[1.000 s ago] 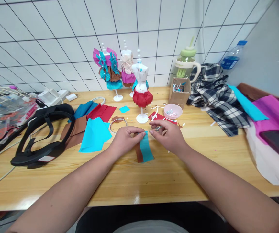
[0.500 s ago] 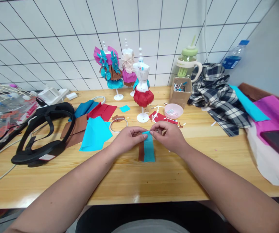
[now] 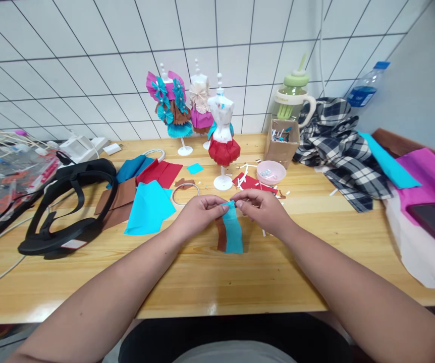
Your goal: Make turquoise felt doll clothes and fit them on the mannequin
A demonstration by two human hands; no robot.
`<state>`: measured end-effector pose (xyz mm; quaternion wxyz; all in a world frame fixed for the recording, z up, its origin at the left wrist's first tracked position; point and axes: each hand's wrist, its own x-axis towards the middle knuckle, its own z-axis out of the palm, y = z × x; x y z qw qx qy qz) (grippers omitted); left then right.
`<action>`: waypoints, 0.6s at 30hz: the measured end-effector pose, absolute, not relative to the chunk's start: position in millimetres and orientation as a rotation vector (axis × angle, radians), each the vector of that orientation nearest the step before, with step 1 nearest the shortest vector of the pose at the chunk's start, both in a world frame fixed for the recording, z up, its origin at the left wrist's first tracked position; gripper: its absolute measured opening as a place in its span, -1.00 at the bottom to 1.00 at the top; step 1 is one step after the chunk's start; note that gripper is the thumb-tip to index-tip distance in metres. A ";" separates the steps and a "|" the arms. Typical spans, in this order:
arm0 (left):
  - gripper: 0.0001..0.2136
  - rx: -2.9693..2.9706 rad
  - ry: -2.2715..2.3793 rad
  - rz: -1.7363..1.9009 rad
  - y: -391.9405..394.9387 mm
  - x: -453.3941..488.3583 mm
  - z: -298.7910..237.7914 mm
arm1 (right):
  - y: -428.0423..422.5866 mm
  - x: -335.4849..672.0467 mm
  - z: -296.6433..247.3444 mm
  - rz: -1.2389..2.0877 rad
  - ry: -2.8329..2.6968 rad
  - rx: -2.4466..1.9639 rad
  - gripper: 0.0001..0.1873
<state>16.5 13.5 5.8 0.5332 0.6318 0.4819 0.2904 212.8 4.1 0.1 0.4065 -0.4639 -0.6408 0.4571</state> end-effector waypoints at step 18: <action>-0.69 1.544 1.172 0.660 12.1 19.0 7.5 | 3.5 211.5 1.8 1.203 -1.591 -1.193 -0.78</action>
